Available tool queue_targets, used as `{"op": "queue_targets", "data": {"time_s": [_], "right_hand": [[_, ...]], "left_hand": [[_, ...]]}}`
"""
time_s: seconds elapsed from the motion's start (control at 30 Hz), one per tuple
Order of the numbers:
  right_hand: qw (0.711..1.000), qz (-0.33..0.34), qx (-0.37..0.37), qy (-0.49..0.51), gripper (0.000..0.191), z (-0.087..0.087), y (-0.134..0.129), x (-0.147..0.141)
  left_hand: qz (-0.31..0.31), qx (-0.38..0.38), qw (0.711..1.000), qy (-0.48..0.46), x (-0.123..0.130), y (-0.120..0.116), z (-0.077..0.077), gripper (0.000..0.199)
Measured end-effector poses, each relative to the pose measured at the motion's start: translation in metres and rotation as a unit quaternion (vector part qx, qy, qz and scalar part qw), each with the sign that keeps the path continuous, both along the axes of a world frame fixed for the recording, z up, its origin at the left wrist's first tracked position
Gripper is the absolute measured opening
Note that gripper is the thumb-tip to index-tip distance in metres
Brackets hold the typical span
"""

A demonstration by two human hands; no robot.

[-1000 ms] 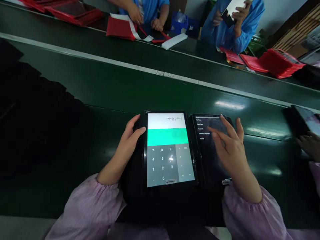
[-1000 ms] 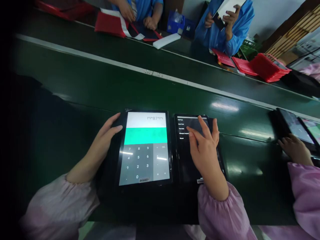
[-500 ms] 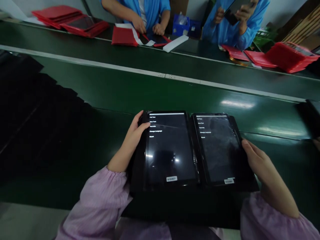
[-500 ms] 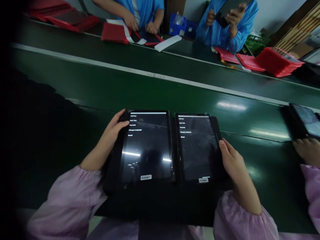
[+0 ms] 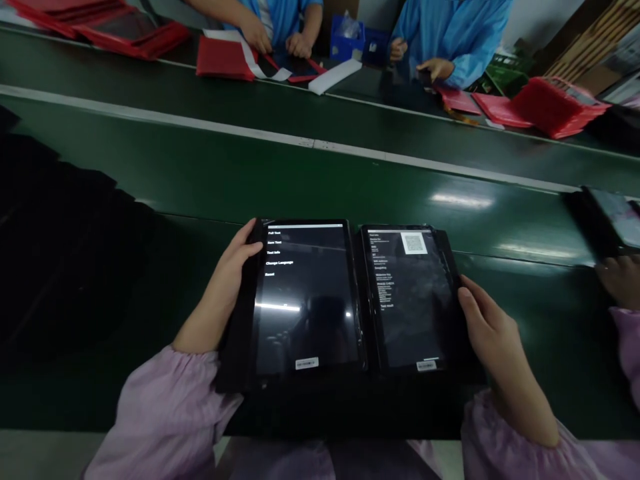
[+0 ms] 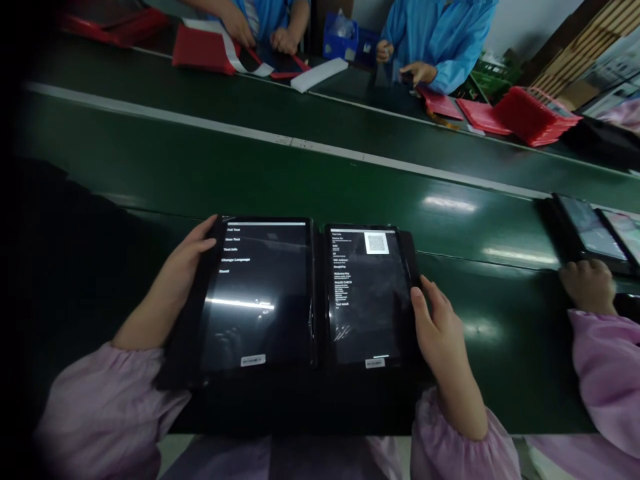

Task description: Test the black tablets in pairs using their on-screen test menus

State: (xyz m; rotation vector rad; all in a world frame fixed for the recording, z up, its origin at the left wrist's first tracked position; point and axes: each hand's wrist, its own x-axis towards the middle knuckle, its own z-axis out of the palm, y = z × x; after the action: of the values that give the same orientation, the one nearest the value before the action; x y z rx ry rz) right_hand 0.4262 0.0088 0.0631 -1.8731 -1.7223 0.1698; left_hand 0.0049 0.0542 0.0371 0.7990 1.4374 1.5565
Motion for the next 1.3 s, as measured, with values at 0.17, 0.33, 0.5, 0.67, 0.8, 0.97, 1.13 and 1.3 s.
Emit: {"op": "queue_targets", "data": {"time_s": [0.17, 0.33, 0.5, 0.67, 0.8, 0.97, 1.13, 1.3], "right_hand": [[0.962, 0.219, 0.135, -0.088, 0.033, 0.017, -0.015, -0.046], [0.918, 0.367, 0.117, -0.097, 0.033, 0.018, -0.021, -0.077], [0.926, 0.344, 0.109, -0.111, 0.032, 0.014, -0.018, -0.066], [0.932, 0.319, 0.124, -0.121, 0.031, 0.014, -0.015, -0.058], [0.934, 0.309, 0.132, -0.118, 0.029, 0.016, -0.016, -0.059], [0.958, 0.224, 0.157, -0.089, 0.027, 0.020, -0.021, -0.055], [0.966, 0.207, 0.138, -0.067, 0.030, 0.021, -0.021, -0.057], [0.965, 0.207, 0.143, -0.073, 0.029, 0.026, -0.015, -0.059]], "left_hand": [[0.010, 0.018, 1.000, -0.007, -0.003, 0.001, -0.002, 0.049], [0.002, 0.046, 0.998, 0.044, -0.004, -0.002, -0.004, 0.043], [-0.002, 0.046, 0.998, 0.041, -0.005, -0.002, -0.005, 0.040], [-0.003, 0.037, 0.998, 0.060, -0.007, -0.001, -0.006, 0.044], [-0.012, 0.044, 0.998, 0.034, -0.005, -0.001, -0.006, 0.052], [-0.015, 0.060, 0.997, 0.035, -0.010, 0.001, -0.009, 0.058], [-0.028, 0.050, 0.996, 0.065, -0.015, 0.001, -0.011, 0.062], [-0.033, 0.043, 0.995, 0.087, -0.008, -0.002, -0.009, 0.069]]}}
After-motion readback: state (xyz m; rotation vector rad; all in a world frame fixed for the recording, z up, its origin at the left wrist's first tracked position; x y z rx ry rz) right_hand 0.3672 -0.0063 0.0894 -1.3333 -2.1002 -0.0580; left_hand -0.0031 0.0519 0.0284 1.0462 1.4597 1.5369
